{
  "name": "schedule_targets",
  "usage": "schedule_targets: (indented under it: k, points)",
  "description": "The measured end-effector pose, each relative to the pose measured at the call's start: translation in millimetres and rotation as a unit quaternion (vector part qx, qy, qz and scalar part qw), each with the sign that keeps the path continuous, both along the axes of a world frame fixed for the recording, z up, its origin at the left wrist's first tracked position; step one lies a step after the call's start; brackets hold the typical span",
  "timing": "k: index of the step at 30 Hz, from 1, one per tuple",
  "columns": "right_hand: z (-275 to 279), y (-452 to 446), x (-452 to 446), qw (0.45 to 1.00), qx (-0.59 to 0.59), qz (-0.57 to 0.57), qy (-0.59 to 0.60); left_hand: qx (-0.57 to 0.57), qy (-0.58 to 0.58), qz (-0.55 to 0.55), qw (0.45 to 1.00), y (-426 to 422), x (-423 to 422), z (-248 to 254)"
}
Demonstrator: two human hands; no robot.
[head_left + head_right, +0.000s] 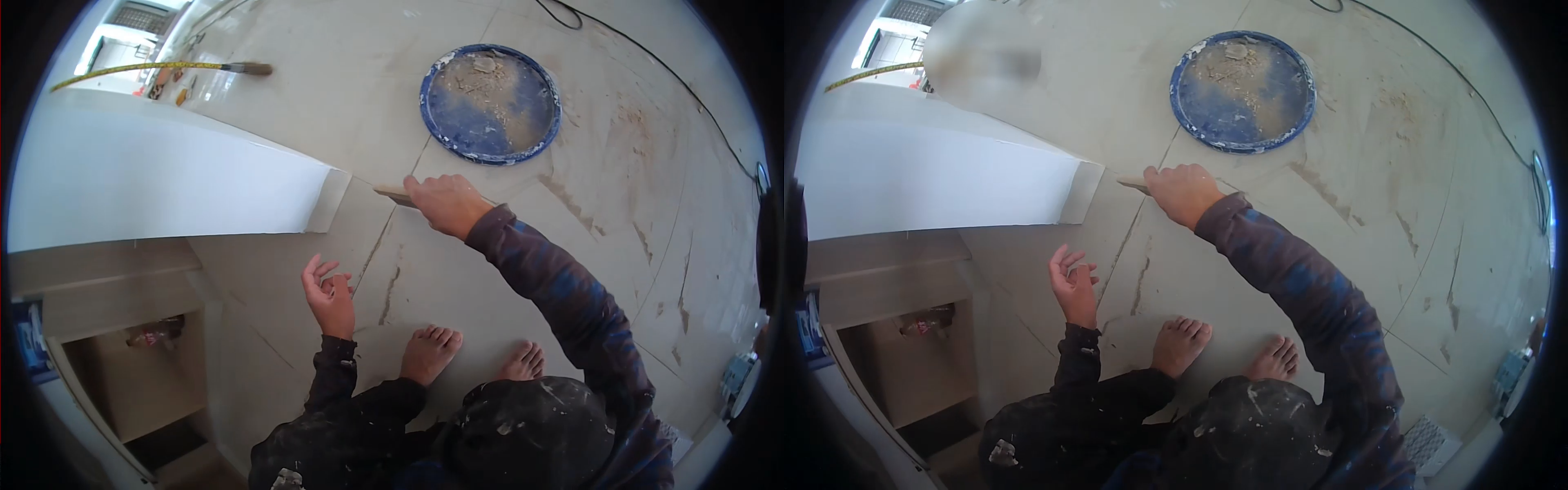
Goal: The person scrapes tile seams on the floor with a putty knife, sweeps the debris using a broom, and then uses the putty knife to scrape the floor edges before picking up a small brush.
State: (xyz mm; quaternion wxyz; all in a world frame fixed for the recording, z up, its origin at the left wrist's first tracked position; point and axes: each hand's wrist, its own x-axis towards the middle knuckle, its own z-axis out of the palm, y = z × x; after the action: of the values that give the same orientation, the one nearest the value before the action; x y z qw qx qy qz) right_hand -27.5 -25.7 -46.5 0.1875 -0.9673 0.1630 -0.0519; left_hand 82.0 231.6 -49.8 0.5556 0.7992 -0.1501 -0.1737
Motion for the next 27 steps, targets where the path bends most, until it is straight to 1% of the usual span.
schedule_targets:
  k: [2,4,5,8,11,13,15,20,22,24,26,27]
  points:
    - [-2.2,5.6,18.4,1.000,-0.017,0.008,-0.007,0.006,0.008,0.000,1.000,4.0,-2.0,3.6]
    - [-4.9,8.3,40.2,0.997,-0.052,-0.007,-0.051,0.013,0.009,0.013,1.000,5.0,-1.3,12.2]
    - [-8.8,10.3,51.3,0.997,-0.056,0.001,-0.054,0.014,0.010,0.014,1.000,7.6,-0.6,13.4]
    - [-16.1,13.8,77.6,0.998,-0.051,0.002,-0.038,0.015,0.010,0.022,1.000,13.3,2.1,19.6]
    - [-18.0,15.7,88.8,0.997,-0.053,-0.002,-0.058,0.016,0.015,0.027,0.999,19.5,5.2,22.4]
    - [-20.6,19.5,93.6,0.995,-0.053,-0.022,-0.078,0.016,0.025,0.035,0.999,27.8,6.2,17.5]
    - [-22.3,23.0,96.3,0.996,-0.051,-0.012,-0.067,0.004,0.038,0.043,0.998,32.9,5.7,11.7]
    - [-16.5,35.1,81.6,0.998,-0.025,-0.022,-0.044,-0.002,0.042,0.040,0.998,27.0,7.8,15.2]
    - [-13.2,38.6,64.8,0.999,-0.027,-0.025,0.008,0.004,0.041,0.034,0.999,25.5,7.6,19.9]
    - [-14.8,35.8,44.9,0.999,-0.027,-0.023,0.021,0.027,0.022,0.026,0.999,22.3,6.9,25.7]
    - [-13.1,34.5,16.1,0.999,-0.026,-0.025,0.039,0.026,0.022,0.024,0.999,29.1,11.4,11.8]
    - [-7.8,35.2,-1.3,0.997,-0.031,-0.023,0.069,0.024,0.022,0.023,0.999,33.5,12.6,7.0]
